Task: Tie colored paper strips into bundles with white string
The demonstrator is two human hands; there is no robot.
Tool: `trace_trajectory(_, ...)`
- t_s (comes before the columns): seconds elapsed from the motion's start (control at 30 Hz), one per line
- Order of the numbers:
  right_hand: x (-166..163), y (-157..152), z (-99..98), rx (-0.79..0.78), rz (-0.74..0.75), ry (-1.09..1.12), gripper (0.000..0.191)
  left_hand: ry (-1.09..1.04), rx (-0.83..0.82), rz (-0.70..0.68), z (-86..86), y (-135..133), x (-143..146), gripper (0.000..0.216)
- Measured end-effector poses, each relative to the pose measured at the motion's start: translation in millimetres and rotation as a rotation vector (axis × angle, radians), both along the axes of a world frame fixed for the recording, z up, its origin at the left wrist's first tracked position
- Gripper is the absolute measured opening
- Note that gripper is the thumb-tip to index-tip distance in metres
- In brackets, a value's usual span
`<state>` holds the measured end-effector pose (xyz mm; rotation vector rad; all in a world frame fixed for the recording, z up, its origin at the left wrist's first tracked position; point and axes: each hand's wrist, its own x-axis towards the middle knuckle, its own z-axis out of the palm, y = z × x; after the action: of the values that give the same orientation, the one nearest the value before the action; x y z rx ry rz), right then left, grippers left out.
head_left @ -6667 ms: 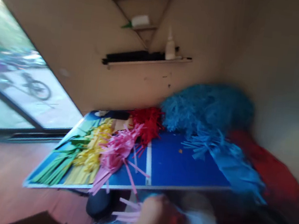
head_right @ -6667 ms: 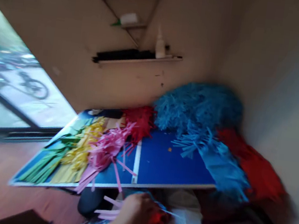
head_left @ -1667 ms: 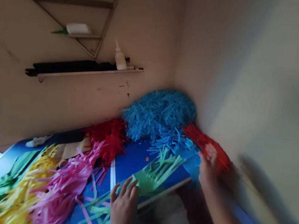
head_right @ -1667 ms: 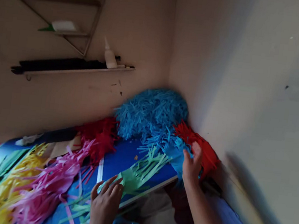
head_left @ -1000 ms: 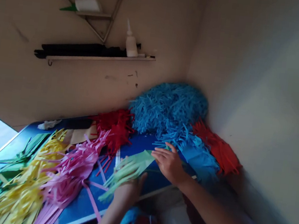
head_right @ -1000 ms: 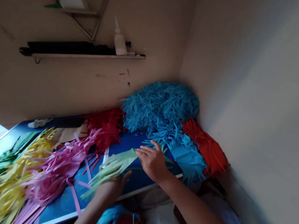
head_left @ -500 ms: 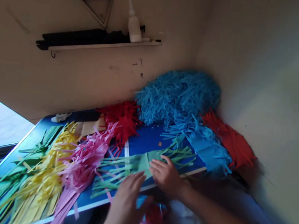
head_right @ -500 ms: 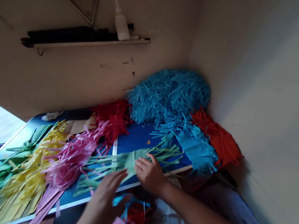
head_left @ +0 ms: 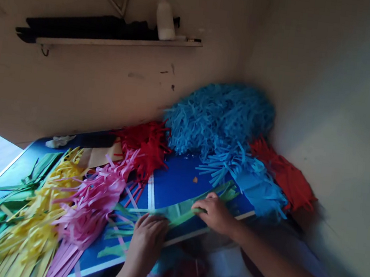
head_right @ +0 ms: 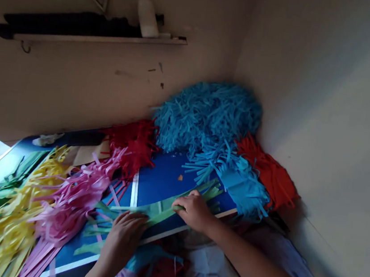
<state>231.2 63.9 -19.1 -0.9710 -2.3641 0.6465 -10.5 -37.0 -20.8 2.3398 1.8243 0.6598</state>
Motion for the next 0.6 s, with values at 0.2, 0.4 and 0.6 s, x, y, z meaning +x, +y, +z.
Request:
trace_trajectory(0.2,-15,7,5.9,0.141,-0.173,-0.18,0.024,-0.043,-0.117,0.307,11.9,13,14,0.031)
trace_trajectory(0.4,-18,7,4.0,0.155,-0.212,-0.252,0.026,0.099,-0.21,0.396,21.7,24,24,0.035)
trace_trajectory(0.6,-18,7,0.3,0.183,-0.21,-0.247,0.024,0.145,-0.329,0.363,27.8,28,20,0.031)
